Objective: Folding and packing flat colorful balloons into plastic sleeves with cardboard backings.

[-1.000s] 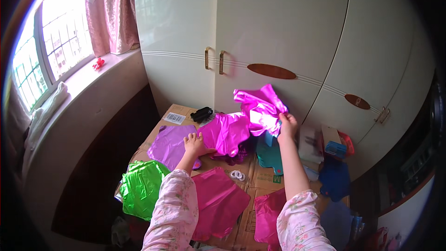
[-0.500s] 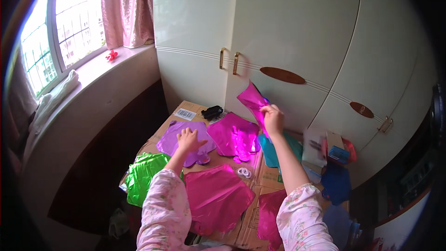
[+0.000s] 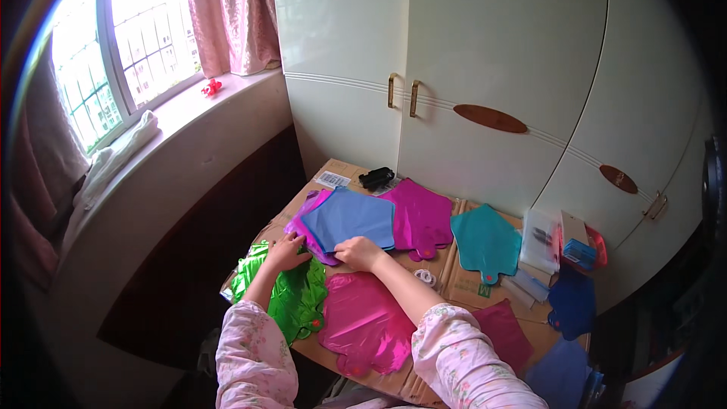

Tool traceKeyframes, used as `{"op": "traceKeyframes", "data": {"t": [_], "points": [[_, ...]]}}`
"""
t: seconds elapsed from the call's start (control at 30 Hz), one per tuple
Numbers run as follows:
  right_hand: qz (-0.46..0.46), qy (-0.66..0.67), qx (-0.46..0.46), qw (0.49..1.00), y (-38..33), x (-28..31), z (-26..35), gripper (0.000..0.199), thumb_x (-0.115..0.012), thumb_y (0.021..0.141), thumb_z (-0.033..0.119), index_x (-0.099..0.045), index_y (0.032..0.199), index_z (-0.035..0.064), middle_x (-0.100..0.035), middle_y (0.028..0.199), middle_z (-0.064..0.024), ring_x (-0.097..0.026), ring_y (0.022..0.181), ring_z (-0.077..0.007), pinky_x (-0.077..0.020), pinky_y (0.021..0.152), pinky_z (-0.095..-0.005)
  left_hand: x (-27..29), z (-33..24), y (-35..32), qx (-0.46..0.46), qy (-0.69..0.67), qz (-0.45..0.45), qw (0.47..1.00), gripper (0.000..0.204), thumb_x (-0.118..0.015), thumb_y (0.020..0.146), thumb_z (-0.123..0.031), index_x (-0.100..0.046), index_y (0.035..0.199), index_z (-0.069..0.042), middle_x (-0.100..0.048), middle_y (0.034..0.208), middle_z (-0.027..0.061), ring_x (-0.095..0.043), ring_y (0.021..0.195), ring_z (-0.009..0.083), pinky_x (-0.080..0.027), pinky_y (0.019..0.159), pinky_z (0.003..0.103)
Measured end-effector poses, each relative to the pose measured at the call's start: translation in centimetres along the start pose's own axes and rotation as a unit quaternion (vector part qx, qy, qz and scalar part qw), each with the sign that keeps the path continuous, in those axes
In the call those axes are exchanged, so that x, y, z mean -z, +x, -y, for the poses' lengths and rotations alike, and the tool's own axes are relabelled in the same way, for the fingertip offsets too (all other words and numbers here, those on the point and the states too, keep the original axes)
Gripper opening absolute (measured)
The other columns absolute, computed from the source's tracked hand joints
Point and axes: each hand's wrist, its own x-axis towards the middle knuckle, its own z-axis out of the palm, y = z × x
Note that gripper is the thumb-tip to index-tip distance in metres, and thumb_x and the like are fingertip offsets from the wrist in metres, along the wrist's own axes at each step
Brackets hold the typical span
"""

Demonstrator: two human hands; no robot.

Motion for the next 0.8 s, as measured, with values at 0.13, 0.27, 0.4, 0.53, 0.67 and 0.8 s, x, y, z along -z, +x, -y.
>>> {"op": "traceKeyframes", "data": {"t": [0.13,0.27,0.4,0.53,0.67,0.8], "points": [[0.061,0.019,-0.055,0.996,0.1,-0.6,1.2,0.013,-0.058,0.080,0.019,-0.063,0.071,0.0110,-0.063,0.081,-0.0027,-0.066,0.078,-0.0215,-0.0540,0.068,-0.0340,-0.1,0.0,-0.5,0.004,-0.011,-0.010,1.000,0.070,-0.062,0.079,-0.055,-0.045,0.138,-0.019,-0.035,0.147,0.0140,-0.033,0.135,0.0335,-0.022,0.107,0.063],[0.078,0.000,-0.093,0.993,0.1,-1.9,1.4,0.014,-0.057,0.081,0.021,-0.065,0.075,0.0106,-0.063,0.078,-0.0046,-0.067,0.074,-0.0245,-0.0540,0.068,-0.0371,0.4,-0.1,-0.9,-0.012,0.004,-0.023,1.000,0.067,-0.062,0.080,-0.053,-0.048,0.136,-0.018,-0.041,0.142,0.0127,-0.038,0.133,0.0303,-0.025,0.104,0.063],[0.032,0.077,-0.219,0.972,0.0,-2.9,1.0,0.013,-0.060,0.080,0.021,-0.068,0.082,0.0116,-0.066,0.083,-0.0051,-0.066,0.075,-0.0250,-0.0533,0.068,-0.0375,1.2,-0.8,-2.2,-0.044,-0.015,-0.086,0.995,0.049,-0.065,0.080,-0.042,-0.060,0.120,-0.014,-0.054,0.128,0.0104,-0.049,0.120,0.0285,-0.034,0.096,0.057],[-0.016,0.185,-0.324,0.928,0.3,-3.1,0.6,0.014,-0.063,0.078,0.020,-0.072,0.087,0.0141,-0.069,0.087,-0.0065,-0.067,0.077,-0.0265,-0.0530,0.071,-0.0376,0.6,-1.7,-3.0,-0.134,-0.088,-0.165,0.973,0.027,-0.065,0.081,-0.025,-0.066,0.103,-0.011,-0.063,0.111,0.0092,-0.056,0.107,0.0273,-0.041,0.090,0.046],[-0.011,0.245,-0.410,0.879,0.8,-2.6,0.8,0.016,-0.069,0.074,0.022,-0.073,0.086,0.0118,-0.070,0.082,-0.0086,-0.067,0.076,-0.0269,-0.0525,0.072,-0.0368,-0.4,-2.7,-3.4,-0.223,-0.139,-0.190,0.946,0.018,-0.062,0.084,-0.014,-0.067,0.100,-0.009,-0.066,0.099,0.0089,-0.059,0.100,0.0262,-0.044,0.087,0.040],[-0.022,0.260,-0.435,0.862,0.7,-2.2,0.6,0.020,-0.074,0.071,0.024,-0.073,0.085,0.0103,-0.069,0.080,-0.0099,-0.068,0.075,-0.0252,-0.0522,0.071,-0.0360,-0.7,-3.9,-3.1,-0.205,-0.127,-0.210,0.947,0.019,-0.056,0.088,-0.020,-0.067,0.098,-0.010,-0.067,0.096,0.0077,-0.060,0.096,0.0262,-0.042,0.085,0.041]]}}
